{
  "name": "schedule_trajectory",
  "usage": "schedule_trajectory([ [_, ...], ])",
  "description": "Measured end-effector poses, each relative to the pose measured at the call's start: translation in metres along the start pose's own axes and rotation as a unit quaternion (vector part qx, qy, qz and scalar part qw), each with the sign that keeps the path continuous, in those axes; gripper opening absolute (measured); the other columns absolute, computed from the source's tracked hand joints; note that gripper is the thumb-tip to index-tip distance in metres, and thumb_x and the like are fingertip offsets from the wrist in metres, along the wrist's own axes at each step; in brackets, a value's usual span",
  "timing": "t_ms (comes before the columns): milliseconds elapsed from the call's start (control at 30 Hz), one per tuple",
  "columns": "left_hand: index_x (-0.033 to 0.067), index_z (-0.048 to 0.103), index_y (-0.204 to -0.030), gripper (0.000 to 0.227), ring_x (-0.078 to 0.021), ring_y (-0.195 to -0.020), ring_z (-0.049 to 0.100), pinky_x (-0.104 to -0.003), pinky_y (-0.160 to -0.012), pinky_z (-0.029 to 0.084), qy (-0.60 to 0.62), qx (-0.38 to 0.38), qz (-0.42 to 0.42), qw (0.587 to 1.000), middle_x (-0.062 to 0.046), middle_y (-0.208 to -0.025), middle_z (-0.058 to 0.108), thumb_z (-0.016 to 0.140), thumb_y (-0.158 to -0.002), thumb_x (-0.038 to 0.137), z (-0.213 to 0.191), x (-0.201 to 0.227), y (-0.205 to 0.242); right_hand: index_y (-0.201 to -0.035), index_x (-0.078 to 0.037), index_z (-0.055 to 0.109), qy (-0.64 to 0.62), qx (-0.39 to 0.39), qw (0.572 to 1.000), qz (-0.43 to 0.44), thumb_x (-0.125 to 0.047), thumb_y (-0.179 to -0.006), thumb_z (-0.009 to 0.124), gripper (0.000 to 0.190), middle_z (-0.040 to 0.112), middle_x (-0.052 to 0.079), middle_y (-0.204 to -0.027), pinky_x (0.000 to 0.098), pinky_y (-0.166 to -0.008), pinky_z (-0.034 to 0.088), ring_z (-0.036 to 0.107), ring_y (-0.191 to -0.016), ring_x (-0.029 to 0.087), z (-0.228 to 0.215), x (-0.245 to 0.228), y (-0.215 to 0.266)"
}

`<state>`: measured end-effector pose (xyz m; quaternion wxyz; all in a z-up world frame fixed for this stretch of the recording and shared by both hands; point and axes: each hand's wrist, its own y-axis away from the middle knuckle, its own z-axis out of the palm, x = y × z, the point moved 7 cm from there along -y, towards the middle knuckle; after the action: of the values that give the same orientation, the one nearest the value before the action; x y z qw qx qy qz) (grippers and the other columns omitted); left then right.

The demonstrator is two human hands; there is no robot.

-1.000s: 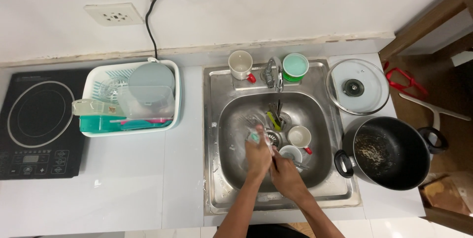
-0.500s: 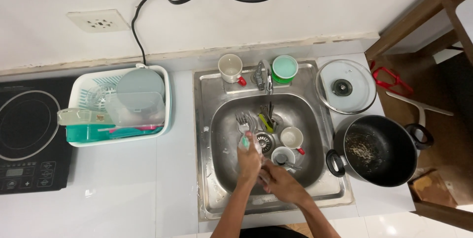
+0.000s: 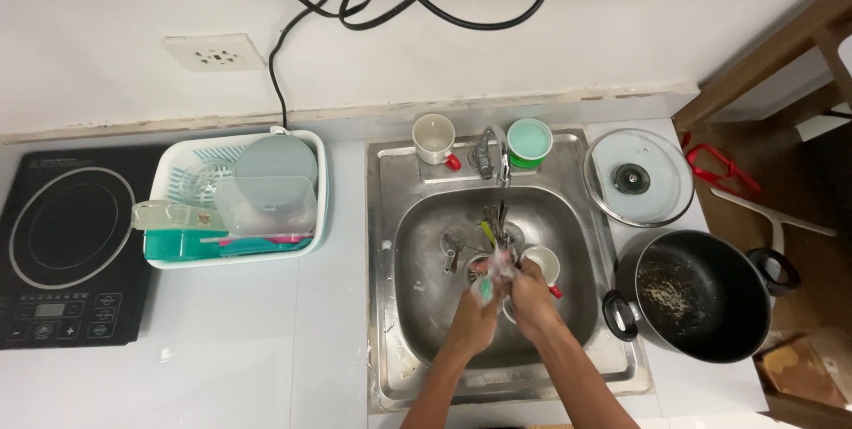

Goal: Washing and rinsing various pieces of cutlery and small dishes in a kitchen sink using a sponge and soap.

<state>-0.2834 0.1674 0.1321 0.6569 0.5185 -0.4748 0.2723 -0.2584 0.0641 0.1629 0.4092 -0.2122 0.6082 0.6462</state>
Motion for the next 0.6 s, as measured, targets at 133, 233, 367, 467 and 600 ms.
schedule_trajectory([
  [133, 0.015, 0.069, -0.114, 0.041, -0.0107, -0.056, 0.043, -0.034, -0.056, 0.037, -0.01, 0.03, 0.005, 0.999, 0.002, -0.068, 0.053, 0.048, -0.118, 0.05, -0.01, 0.009, 0.014, -0.087, -0.004, 0.064, -0.065, 0.013, 0.998, -0.016, -0.018, -0.119, 0.051, 0.037, 0.072, 0.017, -0.087, 0.0375, -0.071, 0.054, 0.061, -0.069, 0.022, 0.007, 0.001, -0.006],
  [233, 0.0146, 0.068, -0.118, 0.05, -0.0088, -0.053, 0.036, -0.032, -0.053, 0.033, 0.016, 0.031, -0.031, 0.999, 0.003, -0.065, 0.048, 0.044, -0.115, 0.058, -0.012, 0.021, 0.027, -0.082, -0.01, 0.052, -0.117, -0.039, 0.991, -0.05, -0.018, -0.12, 0.046, 0.04, 0.052, 0.006, -0.073, 0.042, -0.083, 0.052, 0.053, -0.065, 0.023, 0.015, -0.005, -0.01],
  [367, 0.0181, 0.051, -0.081, 0.059, -0.0091, -0.058, 0.036, -0.032, -0.056, 0.028, 0.084, 0.045, -0.023, 0.995, 0.005, -0.066, 0.041, 0.048, -0.112, 0.068, -0.015, -0.021, 0.014, -0.093, -0.01, 0.041, -0.192, -0.04, 0.98, -0.031, -0.006, -0.12, 0.043, 0.027, 0.048, 0.007, -0.078, 0.0416, -0.066, 0.048, 0.059, -0.079, 0.031, 0.014, -0.001, -0.025],
  [467, 0.0143, 0.056, -0.105, 0.061, -0.0048, -0.055, 0.035, -0.021, -0.051, 0.038, 0.175, -0.037, -0.078, 0.981, 0.008, -0.067, 0.041, 0.049, -0.105, 0.075, -0.008, -0.02, 0.022, -0.088, -0.014, 0.037, -0.259, -0.071, 0.958, -0.097, 0.018, -0.102, 0.027, 0.037, 0.034, 0.002, -0.074, 0.0414, -0.071, 0.037, 0.029, -0.066, 0.019, 0.012, -0.007, -0.028],
  [600, 0.0126, 0.059, -0.098, 0.045, -0.0092, -0.05, 0.037, -0.029, -0.056, 0.036, 0.391, -0.062, -0.142, 0.907, 0.004, -0.061, 0.048, 0.071, -0.109, 0.055, 0.003, -0.035, 0.013, -0.083, -0.016, 0.038, -0.301, -0.084, 0.945, -0.094, 0.015, -0.104, 0.023, 0.041, 0.028, -0.003, -0.069, 0.0321, -0.059, 0.028, 0.02, -0.06, 0.013, 0.018, -0.016, -0.023],
])
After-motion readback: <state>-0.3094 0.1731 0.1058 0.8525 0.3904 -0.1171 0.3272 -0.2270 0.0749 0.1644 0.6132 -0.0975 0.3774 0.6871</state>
